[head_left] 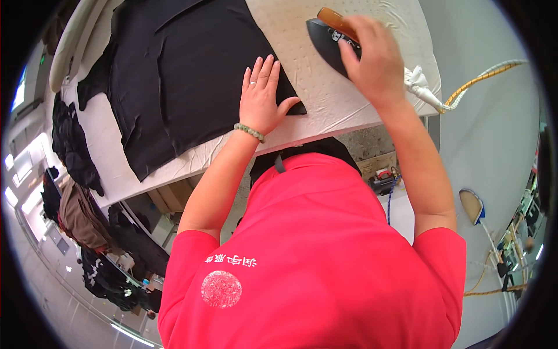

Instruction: Ironing a black garment on a flat pressing table using an industrial iron.

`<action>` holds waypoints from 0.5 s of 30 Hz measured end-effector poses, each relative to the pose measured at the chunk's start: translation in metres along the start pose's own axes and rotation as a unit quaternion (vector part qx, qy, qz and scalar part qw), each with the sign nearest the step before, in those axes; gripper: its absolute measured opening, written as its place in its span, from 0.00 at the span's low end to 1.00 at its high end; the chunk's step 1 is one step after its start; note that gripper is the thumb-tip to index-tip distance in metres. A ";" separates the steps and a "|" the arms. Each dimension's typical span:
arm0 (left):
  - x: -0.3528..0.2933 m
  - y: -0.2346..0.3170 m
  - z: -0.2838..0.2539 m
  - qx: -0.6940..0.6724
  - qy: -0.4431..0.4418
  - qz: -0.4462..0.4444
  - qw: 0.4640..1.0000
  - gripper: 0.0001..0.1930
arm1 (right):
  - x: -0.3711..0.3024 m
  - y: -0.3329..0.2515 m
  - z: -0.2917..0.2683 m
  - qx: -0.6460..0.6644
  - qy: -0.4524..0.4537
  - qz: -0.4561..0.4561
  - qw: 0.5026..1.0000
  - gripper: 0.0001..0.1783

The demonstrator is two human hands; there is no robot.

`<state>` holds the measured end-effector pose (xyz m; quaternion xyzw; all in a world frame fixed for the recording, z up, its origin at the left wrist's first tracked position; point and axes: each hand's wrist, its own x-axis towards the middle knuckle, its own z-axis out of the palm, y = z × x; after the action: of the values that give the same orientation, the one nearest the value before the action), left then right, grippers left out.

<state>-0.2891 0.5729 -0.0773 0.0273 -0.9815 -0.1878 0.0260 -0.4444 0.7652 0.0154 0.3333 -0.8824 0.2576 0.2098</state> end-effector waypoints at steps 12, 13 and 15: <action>-0.001 -0.008 0.010 0.005 0.042 0.019 0.999 0.32 | -0.127 -0.040 0.043 0.250 -0.412 0.326 0.813 0.12; 0.000 -0.008 0.010 0.005 0.042 0.016 0.999 0.32 | -0.127 -0.041 0.043 0.257 -0.396 0.330 0.817 0.12; 0.000 -0.006 0.009 0.008 0.038 0.011 0.999 0.32 | -0.129 -0.045 0.042 0.247 -0.381 0.320 0.832 0.12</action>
<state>-0.2894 0.5709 -0.0873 0.0235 -0.9815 -0.1785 0.0655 -0.3319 0.7734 -0.0728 0.1452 -0.8564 0.3726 -0.3266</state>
